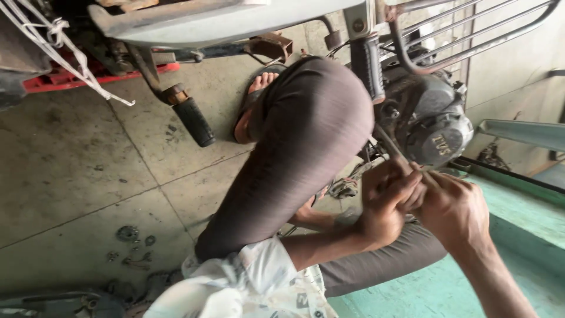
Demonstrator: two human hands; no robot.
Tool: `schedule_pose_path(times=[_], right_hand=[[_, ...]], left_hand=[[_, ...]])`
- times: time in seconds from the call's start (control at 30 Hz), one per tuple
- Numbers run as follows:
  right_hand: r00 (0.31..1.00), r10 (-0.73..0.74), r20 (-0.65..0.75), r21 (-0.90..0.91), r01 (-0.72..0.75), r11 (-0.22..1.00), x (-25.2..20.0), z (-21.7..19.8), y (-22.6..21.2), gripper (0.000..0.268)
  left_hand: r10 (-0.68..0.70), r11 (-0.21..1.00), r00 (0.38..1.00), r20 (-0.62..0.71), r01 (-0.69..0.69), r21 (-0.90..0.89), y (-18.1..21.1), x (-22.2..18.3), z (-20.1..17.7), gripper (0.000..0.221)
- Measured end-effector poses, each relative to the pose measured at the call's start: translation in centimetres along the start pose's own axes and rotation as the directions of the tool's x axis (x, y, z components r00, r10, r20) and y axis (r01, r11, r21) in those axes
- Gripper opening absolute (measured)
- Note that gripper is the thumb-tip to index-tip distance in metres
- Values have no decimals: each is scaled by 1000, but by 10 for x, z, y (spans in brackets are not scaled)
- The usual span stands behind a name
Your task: Using manual tools to repair or disassemble a motorcycle engine in a workshop setting.
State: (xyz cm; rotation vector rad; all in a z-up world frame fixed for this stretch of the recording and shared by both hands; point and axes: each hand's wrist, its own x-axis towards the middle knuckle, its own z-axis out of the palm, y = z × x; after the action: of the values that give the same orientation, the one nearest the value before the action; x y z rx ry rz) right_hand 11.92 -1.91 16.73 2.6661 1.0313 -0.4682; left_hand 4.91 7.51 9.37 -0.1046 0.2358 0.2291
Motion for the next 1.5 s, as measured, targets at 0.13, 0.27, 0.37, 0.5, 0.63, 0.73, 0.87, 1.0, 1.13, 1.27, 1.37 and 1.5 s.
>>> schedule_pose_path(times=[0.13,0.27,0.37,0.5,0.63,0.73,0.87,1.0,1.13,1.27,1.37,1.5], right_hand=[[962,-273,16,-118,273,955,5,9,45,36],[810,-545,215,-265,586,766,20,6,62,23],[668,-659,346,-320,744,586,17,18,70,17],[657,-695,291,-424,740,522,9,13,57,18],[831,-537,145,-357,550,755,-35,45,54,34],[969,-244,43,-141,248,958,-55,68,33,38],[961,258,-104,350,-208,913,-30,34,-10,23],[644,747,166,760,-566,319,-2,12,-16,16],[509,795,330,881,-468,-66,-17,31,-18,20],[602,717,351,931,-303,-201,-30,38,-19,26],[664,715,219,942,-334,22,-61,52,8,24],[810,328,-487,218,-251,943,-74,16,20,18]], left_hand=[[36,979,999,40,-44,198,-15,-18,-21,26],[176,817,934,310,-314,483,-37,-34,-50,22],[221,501,727,650,-656,564,-35,-35,-61,20],[90,138,440,893,-894,426,-23,-31,-64,23],[149,127,450,880,-892,435,-19,-13,-56,24],[270,178,496,826,-868,463,0,3,-29,21],[354,668,856,378,-514,538,-14,2,-31,22],[265,488,954,141,-259,833,-14,15,-60,25],[48,101,932,359,-362,927,-30,14,-72,35],[-109,-17,897,429,-434,901,-30,19,-87,37],[-142,-107,853,502,-518,849,-26,25,-85,34],[-184,-206,816,547,-577,791,-25,32,-89,36]])
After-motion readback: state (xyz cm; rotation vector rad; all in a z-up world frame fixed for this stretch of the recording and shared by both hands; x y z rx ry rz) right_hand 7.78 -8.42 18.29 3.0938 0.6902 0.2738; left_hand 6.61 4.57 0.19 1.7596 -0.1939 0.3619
